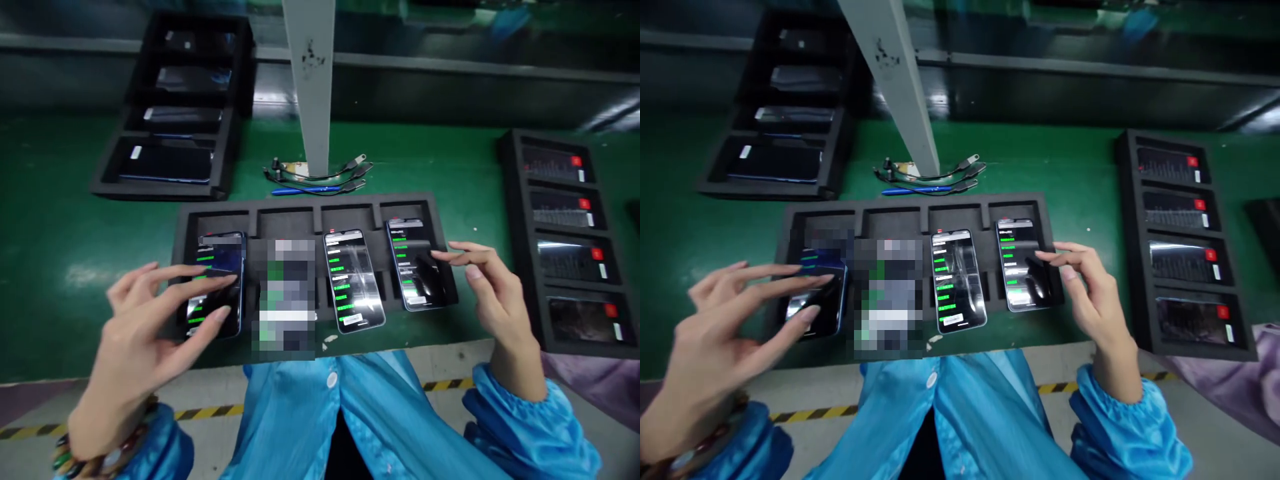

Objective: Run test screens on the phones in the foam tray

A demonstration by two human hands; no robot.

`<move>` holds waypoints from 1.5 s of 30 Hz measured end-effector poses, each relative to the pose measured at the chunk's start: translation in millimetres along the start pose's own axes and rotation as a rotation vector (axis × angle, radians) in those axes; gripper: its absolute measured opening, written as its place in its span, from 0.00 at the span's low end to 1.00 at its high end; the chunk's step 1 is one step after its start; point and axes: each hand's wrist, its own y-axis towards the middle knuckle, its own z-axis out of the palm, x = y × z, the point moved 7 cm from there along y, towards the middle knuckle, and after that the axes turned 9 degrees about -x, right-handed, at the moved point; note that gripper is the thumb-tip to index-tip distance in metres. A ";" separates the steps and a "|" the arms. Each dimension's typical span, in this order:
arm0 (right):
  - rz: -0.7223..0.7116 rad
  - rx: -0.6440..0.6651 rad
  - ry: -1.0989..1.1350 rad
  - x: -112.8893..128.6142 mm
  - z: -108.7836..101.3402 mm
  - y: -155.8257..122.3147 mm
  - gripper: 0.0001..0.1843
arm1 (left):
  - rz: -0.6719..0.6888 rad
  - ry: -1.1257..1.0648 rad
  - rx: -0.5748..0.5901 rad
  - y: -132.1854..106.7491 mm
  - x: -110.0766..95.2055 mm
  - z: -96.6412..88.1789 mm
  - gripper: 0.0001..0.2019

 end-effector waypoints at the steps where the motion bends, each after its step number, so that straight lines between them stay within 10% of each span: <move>1: -0.014 0.045 0.004 0.9 4.4 -0.6 0.12 | -0.027 0.009 -0.014 -0.4 4.9 -3.6 0.12; 20: -0.055 0.088 -0.093 1.1 21.6 23.9 0.17 | -0.279 0.180 -0.003 -9.3 56.2 -9.1 0.17; 26: -0.125 0.271 -0.058 6.0 28.6 18.4 0.18 | 0.033 -0.169 0.217 0.9 -0.9 19.9 0.15; 31: -0.098 0.164 -0.167 16.6 35.1 36.8 0.20 | 0.078 -0.039 0.259 26.2 -12.9 46.1 0.24; 37: -0.304 0.583 -0.027 75.8 91.2 18.9 0.19 | 0.018 -0.067 0.189 26.4 -2.2 20.2 0.17; 45: -0.173 0.266 -0.155 39.8 61.6 47.1 0.22 | -0.198 0.048 0.107 -5.9 44.0 -7.3 0.13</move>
